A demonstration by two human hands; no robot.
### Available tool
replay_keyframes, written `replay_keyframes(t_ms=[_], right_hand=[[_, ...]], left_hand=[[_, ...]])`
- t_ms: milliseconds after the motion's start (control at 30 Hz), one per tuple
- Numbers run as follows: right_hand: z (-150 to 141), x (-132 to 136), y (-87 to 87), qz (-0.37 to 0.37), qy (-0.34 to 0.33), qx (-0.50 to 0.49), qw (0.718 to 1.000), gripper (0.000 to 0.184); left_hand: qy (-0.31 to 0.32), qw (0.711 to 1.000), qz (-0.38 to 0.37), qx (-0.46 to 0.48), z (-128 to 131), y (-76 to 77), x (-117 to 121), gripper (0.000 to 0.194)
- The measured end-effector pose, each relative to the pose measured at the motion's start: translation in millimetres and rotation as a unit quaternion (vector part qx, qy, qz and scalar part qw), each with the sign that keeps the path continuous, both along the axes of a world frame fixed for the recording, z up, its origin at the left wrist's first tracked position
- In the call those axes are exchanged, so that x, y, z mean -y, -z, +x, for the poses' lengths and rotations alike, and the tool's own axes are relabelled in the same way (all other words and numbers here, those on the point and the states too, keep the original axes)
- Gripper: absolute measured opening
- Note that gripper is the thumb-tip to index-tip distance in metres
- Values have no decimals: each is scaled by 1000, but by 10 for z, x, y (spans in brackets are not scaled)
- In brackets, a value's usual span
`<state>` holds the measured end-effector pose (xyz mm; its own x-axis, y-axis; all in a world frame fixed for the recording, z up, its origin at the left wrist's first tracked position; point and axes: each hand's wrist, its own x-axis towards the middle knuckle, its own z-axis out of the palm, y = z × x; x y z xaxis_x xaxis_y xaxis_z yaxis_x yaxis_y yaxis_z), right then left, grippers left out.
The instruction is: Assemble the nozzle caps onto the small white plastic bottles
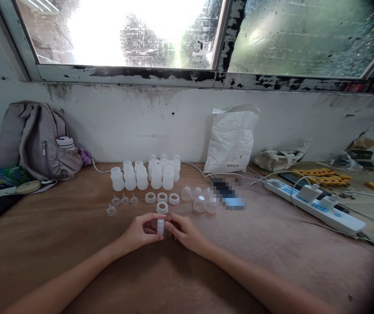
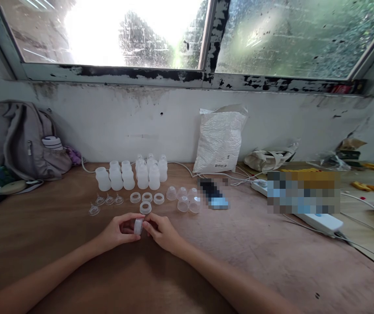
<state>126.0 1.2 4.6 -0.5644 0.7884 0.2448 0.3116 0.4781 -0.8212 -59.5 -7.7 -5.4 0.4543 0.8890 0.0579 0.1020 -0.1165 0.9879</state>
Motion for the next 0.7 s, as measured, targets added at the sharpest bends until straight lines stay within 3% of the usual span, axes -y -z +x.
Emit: replay_keyframes(t_ms=[233, 700], right_hand=[[31, -25, 21, -30, 8, -5, 1000, 30], [42, -49, 77, -171, 18, -80, 982, 33]], left_hand=[[-7, 1000, 3, -21, -5, -29, 7, 50], [-26, 995, 50, -83, -21, -55, 1, 29]])
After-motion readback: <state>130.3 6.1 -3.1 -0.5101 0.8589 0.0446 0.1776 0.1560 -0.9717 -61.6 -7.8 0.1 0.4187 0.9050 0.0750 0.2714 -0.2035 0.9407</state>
